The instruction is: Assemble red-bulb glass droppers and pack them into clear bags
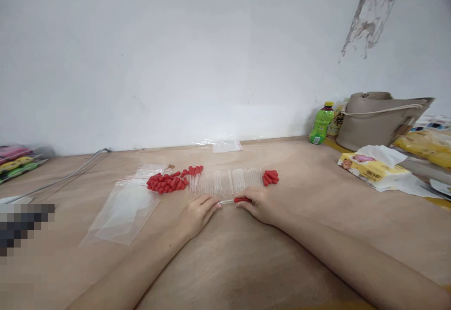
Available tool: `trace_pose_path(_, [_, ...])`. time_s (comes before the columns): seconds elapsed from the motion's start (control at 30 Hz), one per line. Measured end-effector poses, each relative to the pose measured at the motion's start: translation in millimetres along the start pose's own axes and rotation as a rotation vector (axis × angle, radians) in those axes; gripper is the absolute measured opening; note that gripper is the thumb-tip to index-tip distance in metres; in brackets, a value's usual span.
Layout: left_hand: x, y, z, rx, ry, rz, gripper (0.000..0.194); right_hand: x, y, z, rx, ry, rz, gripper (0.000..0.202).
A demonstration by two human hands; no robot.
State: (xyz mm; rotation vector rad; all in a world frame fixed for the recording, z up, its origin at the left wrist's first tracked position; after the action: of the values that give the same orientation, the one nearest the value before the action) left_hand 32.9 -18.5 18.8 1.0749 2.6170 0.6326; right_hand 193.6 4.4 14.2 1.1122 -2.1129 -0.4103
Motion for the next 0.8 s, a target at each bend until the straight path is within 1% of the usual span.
trace_pose_path(0.17, [0.2, -0.3, 1.3, 0.021, -0.113, -0.032, 0.019, 3.2, 0.1, 0.7, 0.033, 0.017, 0.003, 0.011])
trace_pose_path(0.33, [-2.2, -0.4, 1.7, 0.022, -0.203, -0.022, 0.018, 10.3, 2.1, 3.3, 0.08, 0.008, -0.018, 0.01])
trace_pose_path(0.57, [-3.4, -0.9, 4.1, 0.035, -0.197, -0.015, 0.017, 15.9, 4.0, 7.7, 0.121, -0.014, -0.04, 0.012])
trace_pose_path(0.8, [-3.6, 2.0, 3.3, 0.04, -0.19, -0.026, 0.018, 18.2, 7.3, 7.3, 0.129, -0.035, -0.029, 0.012])
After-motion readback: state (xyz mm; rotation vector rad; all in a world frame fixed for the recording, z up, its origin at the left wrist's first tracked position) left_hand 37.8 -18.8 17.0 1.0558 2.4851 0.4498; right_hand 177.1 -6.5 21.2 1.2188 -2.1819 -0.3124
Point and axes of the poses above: each hand's wrist, its own y-axis towards the middle knuckle, its own z-axis out of the palm, x = y × z, the point moved 6 cm from there along y, towards the middle knuckle, and after that the axes turned 8 degrees about x, right-handed, at the moved point
